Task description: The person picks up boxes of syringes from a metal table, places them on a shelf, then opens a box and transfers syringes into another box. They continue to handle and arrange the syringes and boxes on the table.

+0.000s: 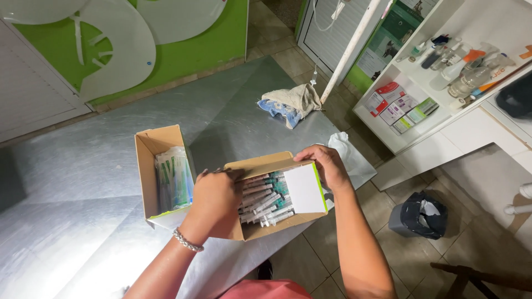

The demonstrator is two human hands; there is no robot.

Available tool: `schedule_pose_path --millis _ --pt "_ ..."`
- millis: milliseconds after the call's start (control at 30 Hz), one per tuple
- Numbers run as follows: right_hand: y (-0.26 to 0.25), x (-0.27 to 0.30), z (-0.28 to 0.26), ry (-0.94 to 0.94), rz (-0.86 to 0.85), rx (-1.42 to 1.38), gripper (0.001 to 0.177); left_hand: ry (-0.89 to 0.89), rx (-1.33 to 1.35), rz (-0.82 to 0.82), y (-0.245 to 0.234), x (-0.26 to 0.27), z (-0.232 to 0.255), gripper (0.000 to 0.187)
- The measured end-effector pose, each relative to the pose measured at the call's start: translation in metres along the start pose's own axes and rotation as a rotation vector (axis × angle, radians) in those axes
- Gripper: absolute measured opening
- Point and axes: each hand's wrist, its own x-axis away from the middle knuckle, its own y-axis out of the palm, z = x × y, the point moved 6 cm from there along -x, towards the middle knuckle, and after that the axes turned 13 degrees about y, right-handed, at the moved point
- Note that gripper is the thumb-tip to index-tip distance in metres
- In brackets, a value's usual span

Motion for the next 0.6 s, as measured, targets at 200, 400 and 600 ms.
schedule_pose_path --millis 200,400,600 --pt "0.036 0.022 0.028 0.242 -0.094 -0.298 0.098 0.187 0.223 0.513 0.006 0.016 0.016 0.019" --pt "0.044 0.008 0.034 0.094 0.027 -0.144 0.087 0.175 0.681 0.692 -0.006 0.027 0.013 0.021" --pt "0.053 0.017 0.036 0.211 0.131 -0.161 0.068 0.107 0.701 0.803 0.005 0.025 0.008 0.02"
